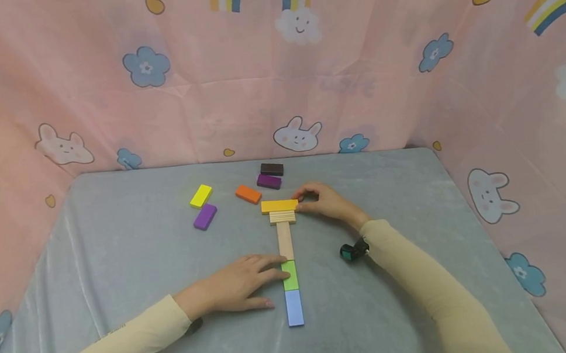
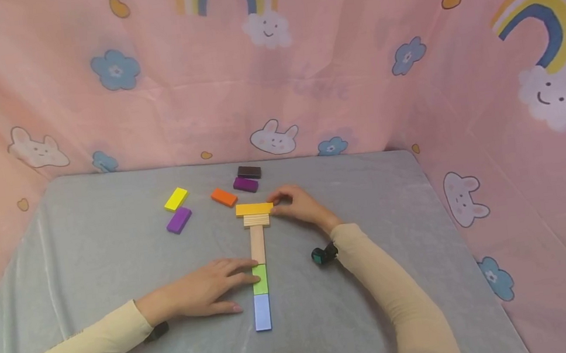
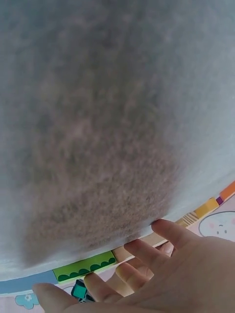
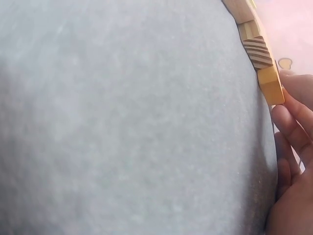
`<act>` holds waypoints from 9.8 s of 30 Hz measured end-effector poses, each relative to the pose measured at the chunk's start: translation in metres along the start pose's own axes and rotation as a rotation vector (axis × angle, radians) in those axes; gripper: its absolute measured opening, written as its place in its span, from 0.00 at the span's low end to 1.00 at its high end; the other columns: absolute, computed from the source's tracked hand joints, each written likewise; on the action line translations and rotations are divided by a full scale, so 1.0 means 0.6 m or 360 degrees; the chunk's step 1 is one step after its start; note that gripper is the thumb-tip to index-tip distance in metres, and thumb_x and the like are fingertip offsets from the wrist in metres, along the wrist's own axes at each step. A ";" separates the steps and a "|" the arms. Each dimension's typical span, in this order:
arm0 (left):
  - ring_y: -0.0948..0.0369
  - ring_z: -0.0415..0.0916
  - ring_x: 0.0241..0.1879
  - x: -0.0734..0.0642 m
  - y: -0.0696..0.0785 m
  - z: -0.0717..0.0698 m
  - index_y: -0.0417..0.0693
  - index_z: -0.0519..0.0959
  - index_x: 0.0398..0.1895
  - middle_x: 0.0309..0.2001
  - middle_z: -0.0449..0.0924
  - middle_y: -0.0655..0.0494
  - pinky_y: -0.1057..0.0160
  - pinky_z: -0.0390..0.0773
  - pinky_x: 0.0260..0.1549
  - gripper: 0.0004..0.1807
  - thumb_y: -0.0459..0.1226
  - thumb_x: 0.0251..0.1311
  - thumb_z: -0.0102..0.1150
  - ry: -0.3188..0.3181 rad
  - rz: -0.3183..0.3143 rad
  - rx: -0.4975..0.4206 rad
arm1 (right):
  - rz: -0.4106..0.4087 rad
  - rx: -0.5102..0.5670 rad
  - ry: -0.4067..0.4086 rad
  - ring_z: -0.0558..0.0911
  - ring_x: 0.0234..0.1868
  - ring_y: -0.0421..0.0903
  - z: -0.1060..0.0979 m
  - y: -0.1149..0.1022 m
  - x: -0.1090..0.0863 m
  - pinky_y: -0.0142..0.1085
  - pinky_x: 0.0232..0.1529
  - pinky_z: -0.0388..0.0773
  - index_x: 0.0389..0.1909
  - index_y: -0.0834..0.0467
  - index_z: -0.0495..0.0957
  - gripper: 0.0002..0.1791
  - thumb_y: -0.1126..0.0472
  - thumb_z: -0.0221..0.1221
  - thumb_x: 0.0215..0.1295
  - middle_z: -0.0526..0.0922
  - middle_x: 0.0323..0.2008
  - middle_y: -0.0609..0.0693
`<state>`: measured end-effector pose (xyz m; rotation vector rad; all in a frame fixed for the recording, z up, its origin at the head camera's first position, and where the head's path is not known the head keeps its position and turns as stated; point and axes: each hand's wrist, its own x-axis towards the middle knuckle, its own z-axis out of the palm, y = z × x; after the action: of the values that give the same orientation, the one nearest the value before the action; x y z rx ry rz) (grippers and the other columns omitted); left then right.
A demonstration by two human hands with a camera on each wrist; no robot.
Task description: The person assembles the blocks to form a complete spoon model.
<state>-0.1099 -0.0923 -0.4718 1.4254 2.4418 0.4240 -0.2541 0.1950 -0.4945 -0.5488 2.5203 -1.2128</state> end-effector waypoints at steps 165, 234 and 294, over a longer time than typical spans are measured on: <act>0.52 0.55 0.77 0.030 -0.069 -0.024 0.61 0.58 0.77 0.80 0.49 0.55 0.47 0.61 0.74 0.37 0.54 0.67 0.57 0.0033 -0.0073 0.0094 | 0.0047 -0.0096 0.0553 0.83 0.50 0.52 -0.018 -0.008 0.104 0.45 0.57 0.80 0.52 0.59 0.82 0.19 0.59 0.68 0.60 0.85 0.51 0.56; 0.55 0.53 0.78 0.031 -0.075 -0.016 0.63 0.56 0.77 0.80 0.47 0.59 0.50 0.58 0.76 0.36 0.54 0.68 0.54 0.0028 -0.0099 0.0076 | 0.0286 -0.0480 -0.0400 0.73 0.35 0.47 -0.092 -0.025 0.110 0.35 0.40 0.70 0.71 0.44 0.67 0.36 0.66 0.63 0.62 0.77 0.32 0.51; 0.52 0.55 0.77 0.030 -0.072 -0.017 0.60 0.58 0.77 0.80 0.49 0.55 0.47 0.61 0.74 0.37 0.54 0.68 0.56 0.0067 -0.0081 0.0091 | 0.0177 -0.0300 -0.0022 0.73 0.43 0.49 -0.046 0.001 0.051 0.38 0.45 0.72 0.59 0.56 0.68 0.37 0.56 0.75 0.49 0.75 0.43 0.54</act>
<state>-0.1563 -0.0979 -0.4807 1.3869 2.5371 0.3791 -0.2926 0.2002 -0.4809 -0.4508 2.6309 -0.9363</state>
